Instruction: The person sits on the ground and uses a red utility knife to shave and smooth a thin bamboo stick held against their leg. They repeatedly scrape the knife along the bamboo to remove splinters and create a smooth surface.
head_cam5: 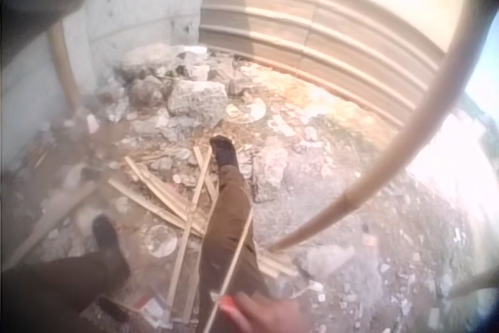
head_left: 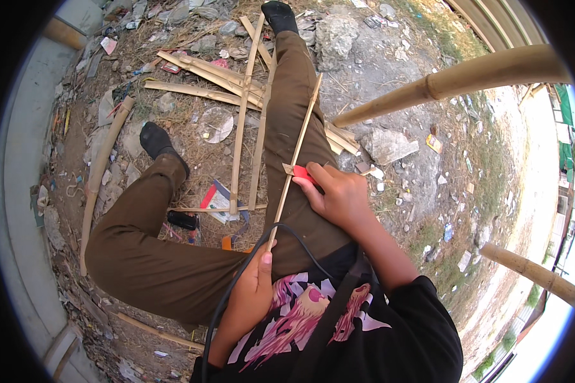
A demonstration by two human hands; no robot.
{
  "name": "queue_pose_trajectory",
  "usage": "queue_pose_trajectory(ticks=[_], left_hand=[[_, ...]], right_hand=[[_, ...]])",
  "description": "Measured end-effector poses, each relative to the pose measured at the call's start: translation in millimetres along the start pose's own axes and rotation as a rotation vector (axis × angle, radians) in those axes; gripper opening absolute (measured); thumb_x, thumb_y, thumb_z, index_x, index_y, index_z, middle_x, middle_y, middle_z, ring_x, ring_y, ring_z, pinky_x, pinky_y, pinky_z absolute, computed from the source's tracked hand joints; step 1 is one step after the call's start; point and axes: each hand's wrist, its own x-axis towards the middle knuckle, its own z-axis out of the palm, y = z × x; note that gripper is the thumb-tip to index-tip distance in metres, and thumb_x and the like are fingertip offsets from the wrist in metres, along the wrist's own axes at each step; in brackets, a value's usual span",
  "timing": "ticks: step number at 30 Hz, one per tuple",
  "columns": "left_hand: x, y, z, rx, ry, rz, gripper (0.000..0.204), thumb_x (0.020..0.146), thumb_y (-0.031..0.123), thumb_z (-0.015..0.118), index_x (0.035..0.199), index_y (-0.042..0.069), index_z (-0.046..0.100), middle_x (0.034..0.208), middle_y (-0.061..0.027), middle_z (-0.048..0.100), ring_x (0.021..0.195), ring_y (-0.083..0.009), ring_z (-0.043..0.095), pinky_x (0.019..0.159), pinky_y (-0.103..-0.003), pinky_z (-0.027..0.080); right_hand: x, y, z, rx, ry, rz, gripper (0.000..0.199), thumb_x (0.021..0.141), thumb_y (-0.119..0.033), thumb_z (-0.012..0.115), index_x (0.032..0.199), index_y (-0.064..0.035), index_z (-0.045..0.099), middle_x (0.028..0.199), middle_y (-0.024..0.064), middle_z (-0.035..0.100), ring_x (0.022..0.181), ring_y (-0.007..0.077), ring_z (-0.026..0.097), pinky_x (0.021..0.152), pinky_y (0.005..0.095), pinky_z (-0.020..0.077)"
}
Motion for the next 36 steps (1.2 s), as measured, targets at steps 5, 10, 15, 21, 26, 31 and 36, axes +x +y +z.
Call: queue_pose_trajectory(ticks=[5,10,15,21,26,31,36], left_hand=[[0,0,-2,-0.020,-0.016,-0.010,0.054,0.117,0.037,0.037,0.146,-0.004,0.055,0.138,-0.0243,0.066,0.132,-0.0319,0.061,0.114,-0.038,0.041],[8,-19,0,-0.052,0.020,0.089,0.050,0.117,0.036,0.041,0.148,0.001,0.057,0.066,0.0074,0.039,0.059,-0.0024,0.035,0.055,-0.024,0.032],[10,-16,0,-0.083,0.001,0.031,0.051,0.117,0.037,0.041,0.152,0.003,0.055,0.066,0.0070,0.040,0.059,-0.0024,0.036,0.055,-0.023,0.032],[12,-13,-3,-0.062,-0.018,0.024,0.050,0.117,0.037,0.042,0.152,0.004,0.055,0.066,0.0061,0.041,0.059,-0.0030,0.036,0.055,-0.024,0.033],[10,-1,-3,-0.035,-0.022,0.008,0.048,0.117,0.035,0.041,0.149,0.004,0.057,0.064,0.0054,0.041,0.059,-0.0034,0.037,0.056,-0.025,0.034],[9,-7,-1,0.000,-0.009,0.058,0.046,0.117,0.033,0.041,0.146,0.003,0.059,0.063,0.0053,0.040,0.058,-0.0035,0.038,0.055,-0.025,0.034],[6,5,-6,-0.092,-0.049,-0.042,0.047,0.117,0.034,0.040,0.148,0.003,0.057,0.064,0.0058,0.040,0.058,-0.0032,0.037,0.055,-0.025,0.034]], right_hand=[[-4,-4,3,0.117,-0.052,0.166,0.030,0.099,-0.041,0.071,0.089,-0.0135,0.070,0.065,0.0054,0.064,0.051,0.0285,0.063,0.046,0.0407,0.0455],[4,17,-10,0.563,-0.426,0.443,0.040,0.107,-0.045,0.060,0.093,-0.0097,0.073,0.064,0.0062,0.061,0.053,0.0201,0.056,0.054,0.0333,0.0454],[8,28,-26,1.150,-0.365,0.584,0.049,0.110,-0.048,0.054,0.096,-0.0048,0.074,0.072,0.0003,0.056,0.066,0.0074,0.051,0.061,0.0280,0.0427],[20,10,0,0.646,-0.024,0.224,0.019,0.087,-0.010,0.085,0.101,-0.0023,0.075,0.089,0.0101,0.069,0.074,0.0197,0.063,0.068,0.0325,0.0495],[28,1,6,0.497,0.031,0.194,0.013,0.090,-0.005,0.078,0.094,0.0008,0.067,0.086,0.0128,0.063,0.071,0.0260,0.062,0.066,0.0359,0.0487],[61,48,30,0.196,0.480,0.327,0.010,0.095,-0.006,0.071,0.096,0.0018,0.064,0.084,0.0128,0.061,0.069,0.0289,0.060,0.064,0.0394,0.0479],[88,82,-19,0.194,0.250,0.603,0.030,0.106,-0.030,0.062,0.103,-0.0006,0.062,0.079,0.0131,0.066,0.071,0.0321,0.064,0.067,0.0427,0.0485]])
